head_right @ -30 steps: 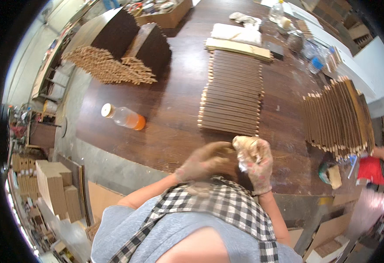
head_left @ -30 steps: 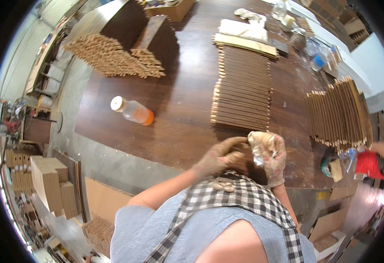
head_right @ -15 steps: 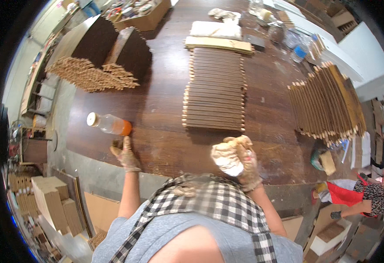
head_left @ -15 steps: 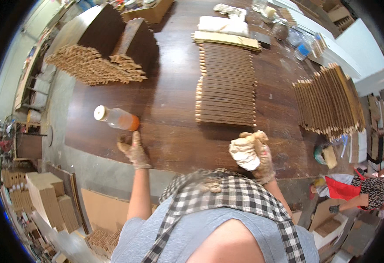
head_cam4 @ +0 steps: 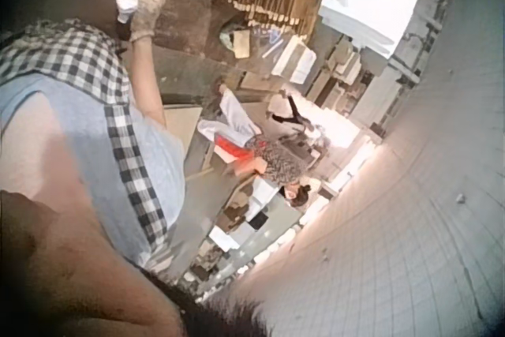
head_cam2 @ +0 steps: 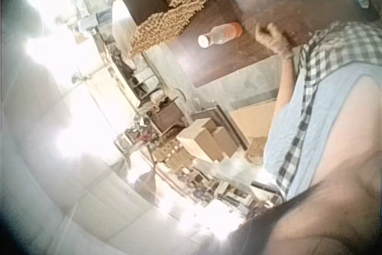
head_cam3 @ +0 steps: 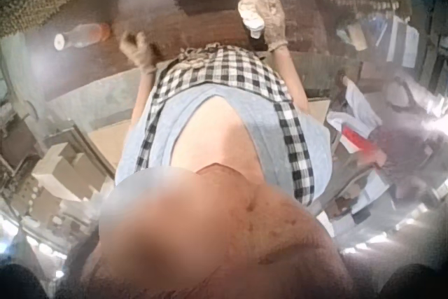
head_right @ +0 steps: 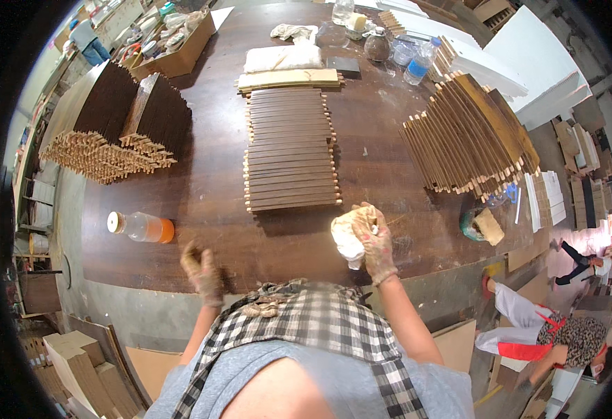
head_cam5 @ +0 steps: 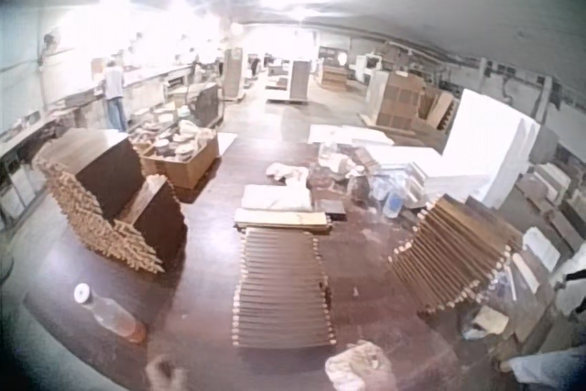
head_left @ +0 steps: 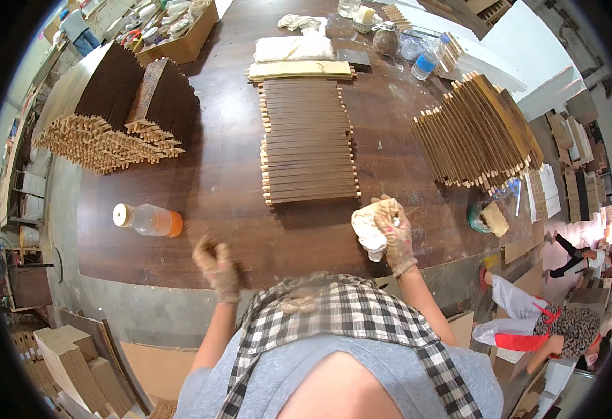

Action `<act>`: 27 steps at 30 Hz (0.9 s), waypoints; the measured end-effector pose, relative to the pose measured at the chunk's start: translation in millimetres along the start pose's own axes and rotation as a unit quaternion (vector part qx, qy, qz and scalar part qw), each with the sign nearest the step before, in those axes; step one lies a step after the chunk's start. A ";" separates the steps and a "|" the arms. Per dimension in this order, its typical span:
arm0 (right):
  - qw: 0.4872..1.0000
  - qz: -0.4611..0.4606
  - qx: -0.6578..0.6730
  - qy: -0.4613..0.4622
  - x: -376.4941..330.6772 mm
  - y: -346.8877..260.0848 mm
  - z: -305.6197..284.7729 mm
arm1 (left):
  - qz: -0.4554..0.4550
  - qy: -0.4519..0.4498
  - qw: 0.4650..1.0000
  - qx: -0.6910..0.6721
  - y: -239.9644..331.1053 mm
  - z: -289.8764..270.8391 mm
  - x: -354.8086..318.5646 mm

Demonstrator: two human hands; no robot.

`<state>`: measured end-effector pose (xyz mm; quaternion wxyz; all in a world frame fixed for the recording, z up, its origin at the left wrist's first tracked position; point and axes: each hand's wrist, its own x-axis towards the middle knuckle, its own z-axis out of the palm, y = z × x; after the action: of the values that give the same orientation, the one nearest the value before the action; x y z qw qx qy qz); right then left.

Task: The person wipes wooden slats with a cloth and arranges them into stacks on a workbench.

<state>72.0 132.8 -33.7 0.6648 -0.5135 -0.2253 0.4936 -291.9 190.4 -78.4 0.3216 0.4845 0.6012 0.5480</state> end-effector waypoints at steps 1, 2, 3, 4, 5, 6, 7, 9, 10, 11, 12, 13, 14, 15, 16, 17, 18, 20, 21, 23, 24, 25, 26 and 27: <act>1.000 -0.008 -0.029 -0.005 3.2 8.8 1.7 | 0.011 -0.053 0.998 0.033 6.5 16.3 -2.5; 1.000 -0.014 -0.006 0.004 4.0 14.8 6.9 | 0.008 -0.105 0.994 0.015 17.2 34.8 -3.8; 0.999 -0.017 -0.032 -0.007 4.4 17.8 12.8 | 0.006 -0.129 0.990 -0.049 26.4 51.2 -6.1; 0.998 -0.025 -0.059 -0.017 5.8 15.7 18.3 | -0.013 -0.161 0.983 -0.087 30.7 64.0 -6.7; 0.995 -0.032 -0.088 -0.024 5.1 14.7 21.4 | -0.073 -0.183 0.977 -0.087 39.2 74.8 -7.7; 0.996 -0.031 -0.072 -0.034 7.0 21.5 20.6 | -0.060 -0.199 0.974 -0.089 44.3 82.9 -7.0; 0.998 -0.014 -0.051 -0.039 8.2 23.9 21.6 | -0.047 -0.215 0.971 -0.092 47.8 88.4 -6.0; 0.996 -0.025 -0.077 -0.035 6.2 16.6 29.3 | 0.017 -0.216 0.975 -0.046 41.0 95.1 -4.2; 0.998 -0.012 -0.048 -0.034 6.9 20.5 27.6 | 0.049 -0.216 0.975 -0.025 37.4 95.7 -3.6; 0.997 -0.025 -0.067 -0.034 5.1 19.0 25.5 | 0.072 -0.221 0.972 -0.038 34.8 96.0 -2.8; 0.998 -0.017 -0.062 -0.029 1.1 16.6 25.2 | 0.062 -0.224 0.972 -0.007 40.3 94.2 -4.3; 0.998 -0.009 -0.057 -0.025 -3.3 14.6 25.0 | 0.053 -0.227 0.972 0.024 45.7 91.8 -6.3; 0.999 0.002 -0.052 -0.014 -8.3 15.2 27.4 | 0.075 -0.182 0.980 0.016 34.0 90.3 -8.6; 0.999 -0.004 -0.046 -0.013 -12.3 18.1 24.8 | 0.070 -0.212 0.974 0.035 39.7 86.9 -10.3; 0.999 -0.011 -0.039 -0.012 -14.9 22.1 21.0 | 0.066 -0.242 0.967 0.054 47.6 81.9 -11.5; 0.999 -0.015 -0.033 -0.016 -16.3 23.6 21.0 | 0.060 -0.266 0.959 0.074 52.2 76.2 -12.1; 0.999 -0.015 -0.041 0.000 -15.7 23.5 20.5 | 0.055 -0.264 0.961 0.051 48.1 75.7 -12.0; 0.999 0.006 -0.052 -0.006 -17.8 11.6 19.7 | 0.193 -0.296 0.917 0.183 55.5 73.2 -3.8; 0.998 0.018 -0.058 -0.012 -18.8 4.6 21.2 | 0.259 -0.306 0.882 0.247 62.9 71.1 -0.5; 0.994 0.006 -0.111 -0.014 -19.0 -0.1 21.3 | 0.195 -0.393 0.872 0.218 77.7 74.0 2.0; 0.990 0.002 -0.137 -0.019 -19.4 0.7 21.6 | 0.144 -0.436 0.861 0.218 81.8 76.1 0.3; 0.993 0.007 -0.118 -0.022 -19.1 3.8 19.2 | 0.092 -0.478 0.846 0.216 86.2 79.9 -1.0; 0.995 0.013 -0.099 -0.027 -18.3 9.3 15.3 | 0.130 -0.510 0.820 0.225 91.0 85.0 -0.6; 0.996 0.018 -0.080 -0.035 -15.3 13.5 11.6 | 0.128 -0.532 0.796 0.260 97.8 91.0 3.2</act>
<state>50.6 124.4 -38.5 0.6042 -0.5510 -0.2777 0.5042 -187.0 218.1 -0.5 0.3796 0.8377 0.3874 0.0633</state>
